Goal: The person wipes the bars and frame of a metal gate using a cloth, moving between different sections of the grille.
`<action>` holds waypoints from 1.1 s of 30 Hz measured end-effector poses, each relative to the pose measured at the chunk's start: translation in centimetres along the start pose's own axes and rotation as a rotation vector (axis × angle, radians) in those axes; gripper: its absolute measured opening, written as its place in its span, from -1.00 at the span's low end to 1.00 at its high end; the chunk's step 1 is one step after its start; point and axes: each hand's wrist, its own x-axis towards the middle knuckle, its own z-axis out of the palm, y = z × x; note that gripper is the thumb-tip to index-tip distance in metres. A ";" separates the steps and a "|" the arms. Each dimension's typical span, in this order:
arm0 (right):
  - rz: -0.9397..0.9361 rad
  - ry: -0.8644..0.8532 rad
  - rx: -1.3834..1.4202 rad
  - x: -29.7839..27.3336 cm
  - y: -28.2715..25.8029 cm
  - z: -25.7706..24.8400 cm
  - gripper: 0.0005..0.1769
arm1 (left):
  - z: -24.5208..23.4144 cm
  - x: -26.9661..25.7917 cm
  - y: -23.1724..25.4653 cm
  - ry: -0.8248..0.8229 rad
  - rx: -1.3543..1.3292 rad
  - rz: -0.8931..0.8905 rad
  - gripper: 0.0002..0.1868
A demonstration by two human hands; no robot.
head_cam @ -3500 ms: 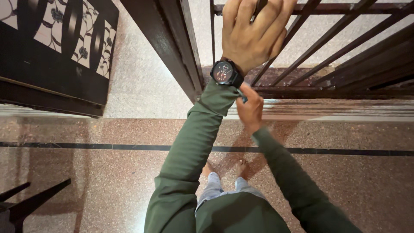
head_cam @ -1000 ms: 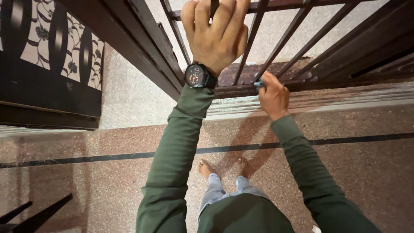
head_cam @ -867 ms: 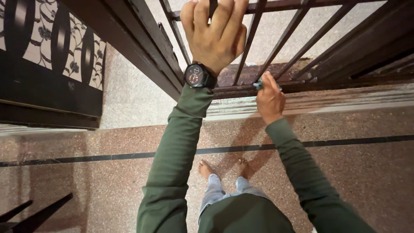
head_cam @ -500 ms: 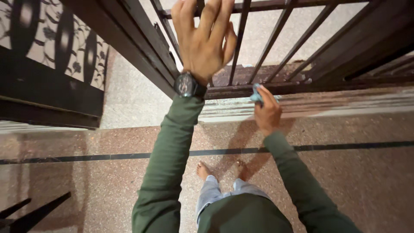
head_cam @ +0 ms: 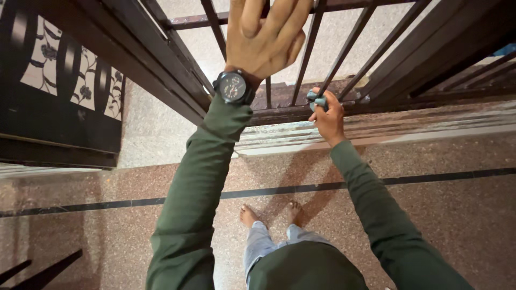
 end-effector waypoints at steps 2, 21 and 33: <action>-0.355 0.045 -0.292 -0.1 0.8 -0.6 -0.62 | 0.7 -0.1 0.3 0.062 0.092 0.010 -0.42; -0.313 0.091 -0.444 -0.9 1.6 -0.4 -0.47 | 1.0 1.2 2.3 0.069 0.137 -0.040 -0.53; -0.566 0.469 -0.513 -2.7 2.3 -5.2 -0.55 | 0.7 0.2 1.8 0.023 0.025 0.030 -0.39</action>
